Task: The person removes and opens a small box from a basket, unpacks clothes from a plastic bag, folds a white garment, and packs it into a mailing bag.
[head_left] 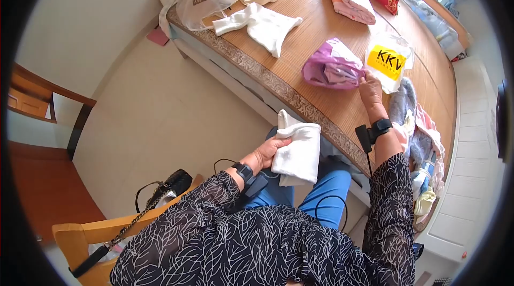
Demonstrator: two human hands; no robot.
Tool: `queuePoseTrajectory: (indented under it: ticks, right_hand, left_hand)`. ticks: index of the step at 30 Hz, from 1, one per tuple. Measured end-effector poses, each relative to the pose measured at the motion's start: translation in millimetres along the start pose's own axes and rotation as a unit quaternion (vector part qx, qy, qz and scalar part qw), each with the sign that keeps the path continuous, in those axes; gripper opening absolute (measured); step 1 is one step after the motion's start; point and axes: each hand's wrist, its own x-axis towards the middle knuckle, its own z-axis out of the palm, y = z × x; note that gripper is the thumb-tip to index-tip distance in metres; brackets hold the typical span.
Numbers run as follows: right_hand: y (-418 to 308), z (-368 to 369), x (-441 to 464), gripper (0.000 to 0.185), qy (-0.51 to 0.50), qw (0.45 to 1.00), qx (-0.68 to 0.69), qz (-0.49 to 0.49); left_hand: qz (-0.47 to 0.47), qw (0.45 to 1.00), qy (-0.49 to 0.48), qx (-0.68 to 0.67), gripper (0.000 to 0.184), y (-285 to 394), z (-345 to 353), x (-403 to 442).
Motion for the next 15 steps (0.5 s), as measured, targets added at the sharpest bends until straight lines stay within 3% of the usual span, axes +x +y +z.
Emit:
queuePoseTrajectory:
  ticks: [6,10,12,14,15]
  right_hand:
    - [28.2,-18.0,-38.4,0.021,-0.015,0.999,0.029,-0.009]
    - [31.8,-22.3,-84.1,0.018,0.027,0.994,-0.069,-0.081]
    - [13.6,-27.5,-110.4,0.015,0.058,0.995,-0.060,-0.061]
    - [6.5,-9.2,-137.0,0.012,0.122,0.975,-0.034,-0.185]
    - [-5.6,-3.8,-151.4,0.016,0.049,0.980,-0.001,-0.194]
  left_hand:
    - [-0.012,1.000,-0.006,0.023,0.040,-1.4,-4.7,-0.6]
    - [-0.004,0.999,-0.011,0.036,0.040,-0.7,-2.4,-6.1]
    - [0.000,0.999,-0.019,0.036,0.040,-0.6,0.1,-6.5]
    - [0.003,0.999,-0.023,0.031,0.041,-1.8,2.8,-8.2]
    - [-0.001,0.999,-0.019,0.037,0.041,-2.1,2.2,-8.8]
